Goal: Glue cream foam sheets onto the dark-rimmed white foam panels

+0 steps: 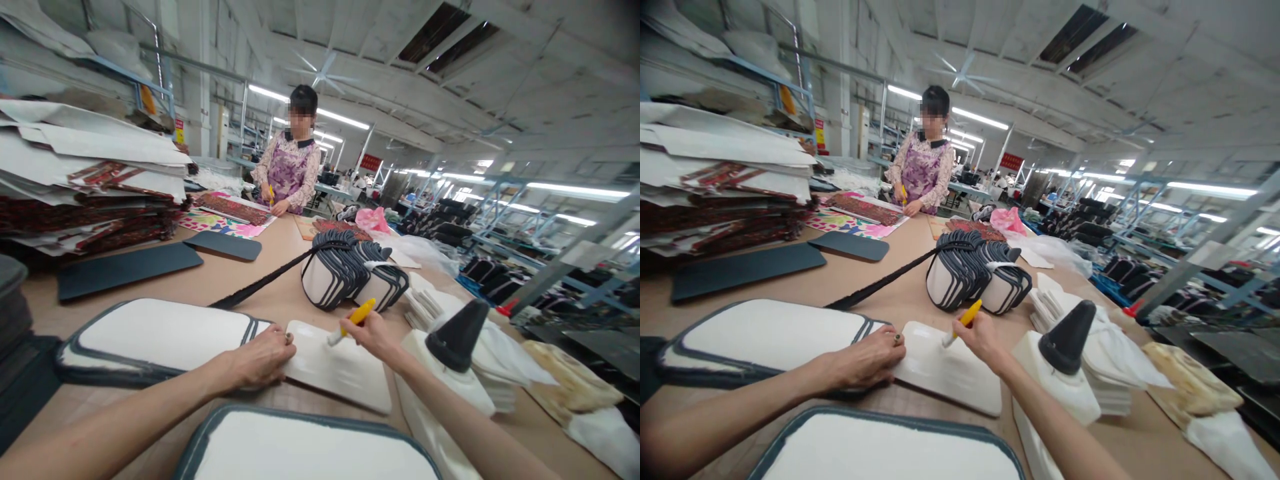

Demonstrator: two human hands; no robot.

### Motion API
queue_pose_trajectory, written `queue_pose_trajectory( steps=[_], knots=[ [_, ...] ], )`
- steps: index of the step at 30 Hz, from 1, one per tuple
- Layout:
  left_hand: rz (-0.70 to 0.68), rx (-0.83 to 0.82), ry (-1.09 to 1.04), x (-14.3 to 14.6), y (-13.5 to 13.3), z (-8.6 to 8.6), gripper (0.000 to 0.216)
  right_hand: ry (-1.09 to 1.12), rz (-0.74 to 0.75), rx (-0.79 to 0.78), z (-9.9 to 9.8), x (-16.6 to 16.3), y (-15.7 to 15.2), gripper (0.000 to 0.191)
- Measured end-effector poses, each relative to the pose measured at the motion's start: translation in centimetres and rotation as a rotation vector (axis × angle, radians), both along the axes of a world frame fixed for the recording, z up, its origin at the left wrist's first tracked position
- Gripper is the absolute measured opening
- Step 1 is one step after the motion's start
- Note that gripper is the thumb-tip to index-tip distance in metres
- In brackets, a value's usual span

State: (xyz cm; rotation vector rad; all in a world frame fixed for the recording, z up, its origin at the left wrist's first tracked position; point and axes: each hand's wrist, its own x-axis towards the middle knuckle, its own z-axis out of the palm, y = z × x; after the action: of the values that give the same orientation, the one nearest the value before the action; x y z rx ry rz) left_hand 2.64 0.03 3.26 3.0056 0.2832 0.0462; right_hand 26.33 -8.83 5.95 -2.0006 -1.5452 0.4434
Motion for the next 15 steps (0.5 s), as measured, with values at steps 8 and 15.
queue_pose_trajectory(
  steps=[8,15],
  knots=[
    [-0.076,-0.115,-0.079,0.2,2.1,-2.0,0.016,-0.004,-0.063,0.032,0.6,4.5,-2.5,0.018],
    [0.149,-0.257,-0.202,0.9,2.8,-2.0,0.010,-0.003,0.196,0.029,1.6,0.4,-5.6,0.042]
  ],
)
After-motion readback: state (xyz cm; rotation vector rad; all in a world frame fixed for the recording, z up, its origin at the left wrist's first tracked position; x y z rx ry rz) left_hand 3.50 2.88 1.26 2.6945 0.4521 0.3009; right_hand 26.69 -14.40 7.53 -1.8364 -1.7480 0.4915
